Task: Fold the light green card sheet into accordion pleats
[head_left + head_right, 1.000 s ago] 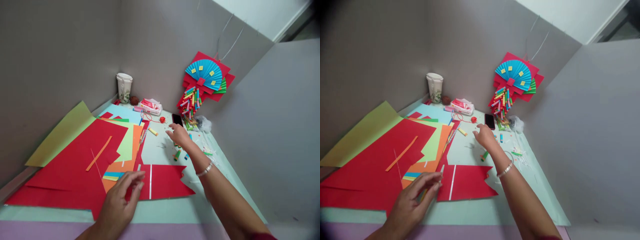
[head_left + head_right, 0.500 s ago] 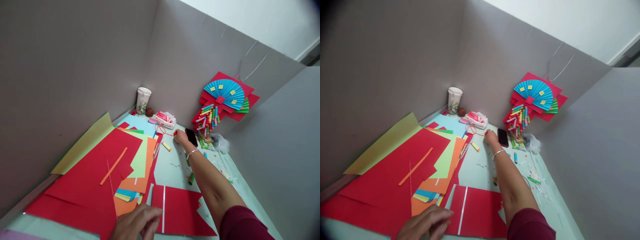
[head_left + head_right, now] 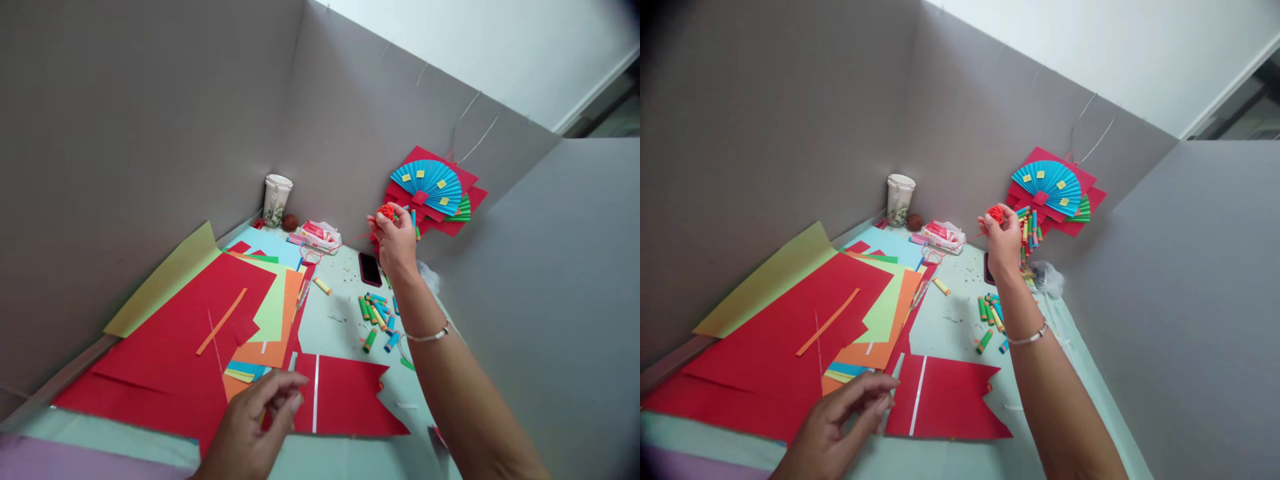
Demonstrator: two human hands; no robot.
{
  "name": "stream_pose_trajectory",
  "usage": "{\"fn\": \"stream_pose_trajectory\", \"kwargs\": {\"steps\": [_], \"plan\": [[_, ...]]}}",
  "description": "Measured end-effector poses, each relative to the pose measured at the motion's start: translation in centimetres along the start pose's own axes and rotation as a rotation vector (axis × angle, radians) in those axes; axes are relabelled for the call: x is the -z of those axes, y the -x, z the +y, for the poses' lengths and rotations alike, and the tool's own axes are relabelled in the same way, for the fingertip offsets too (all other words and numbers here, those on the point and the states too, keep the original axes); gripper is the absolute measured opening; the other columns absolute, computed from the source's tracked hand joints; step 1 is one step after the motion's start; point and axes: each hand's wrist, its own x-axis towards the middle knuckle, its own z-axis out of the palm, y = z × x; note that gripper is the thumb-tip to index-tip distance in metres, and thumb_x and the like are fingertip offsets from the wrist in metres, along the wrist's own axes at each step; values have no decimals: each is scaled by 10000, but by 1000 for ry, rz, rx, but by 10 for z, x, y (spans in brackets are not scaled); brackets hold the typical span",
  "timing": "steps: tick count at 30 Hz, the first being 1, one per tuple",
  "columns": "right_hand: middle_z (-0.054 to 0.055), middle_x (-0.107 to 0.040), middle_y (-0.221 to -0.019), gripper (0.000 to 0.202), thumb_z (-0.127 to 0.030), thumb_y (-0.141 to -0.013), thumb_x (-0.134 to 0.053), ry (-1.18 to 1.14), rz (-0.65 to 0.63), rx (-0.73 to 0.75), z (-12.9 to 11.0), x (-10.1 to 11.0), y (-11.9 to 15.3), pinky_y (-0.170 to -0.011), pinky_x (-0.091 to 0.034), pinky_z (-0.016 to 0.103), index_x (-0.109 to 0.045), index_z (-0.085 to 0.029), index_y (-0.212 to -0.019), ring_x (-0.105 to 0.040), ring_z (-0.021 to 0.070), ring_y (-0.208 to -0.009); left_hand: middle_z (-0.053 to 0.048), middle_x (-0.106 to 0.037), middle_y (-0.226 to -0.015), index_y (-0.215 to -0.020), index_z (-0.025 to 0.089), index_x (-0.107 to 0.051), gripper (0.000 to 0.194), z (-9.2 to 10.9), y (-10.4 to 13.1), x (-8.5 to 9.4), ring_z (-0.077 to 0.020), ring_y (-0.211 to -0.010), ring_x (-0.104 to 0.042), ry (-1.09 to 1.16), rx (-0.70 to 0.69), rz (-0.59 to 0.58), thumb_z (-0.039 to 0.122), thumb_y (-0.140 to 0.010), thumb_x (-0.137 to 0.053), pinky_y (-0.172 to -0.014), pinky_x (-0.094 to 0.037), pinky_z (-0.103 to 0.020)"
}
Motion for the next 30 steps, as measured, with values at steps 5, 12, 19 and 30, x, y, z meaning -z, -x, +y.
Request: {"fn": "stream_pose_trajectory", "kwargs": {"steps": [5,12,19,30], "plan": [[57,-664,-1128,419,-335,-854,-637,-61,-348,39,-66,1,118,-861,-572,350,-540,-268,-1256,-677,190,-969,-8,-659,-823,-1101,244,-662,406,6,-11,13,-134,-661,-619,347,148,-79,578,-874,-624,-598,-502,-232],[88,-656,-1248,559,-91,-865,-527,250,-685,300,-66,-6,261,-978,-531,446,-500,-292,-1386,-600,254,-1154,-63,-697,-1175,-1269,254,-594,501,10,-17,17,-203,-1067,-665,556,223,-125,545,-868,-664,-977,-517,-318],[125,-557,-1402,1003,-271,-698,-831,127,-497,123,-39,-8,273,-1033,-489,485,-285,-313,-1539,-559,296,-1253,-4,-699,-865,-1193,232,-628,491,16,-16,17,-117,-692,-632,557,315,-152,457,-785,-781,-608,-499,-212],[-20,-688,-718,125,-281,-843,-731,386,-557,133,-22,2,175,-873,-467,315,-758,-262,-963,-620,155,-745,34,-637,-806,-897,248,-639,285,59,-11,77,-110,-694,-584,345,5,307,444,-741,-775,-622,-513,-202]]}}
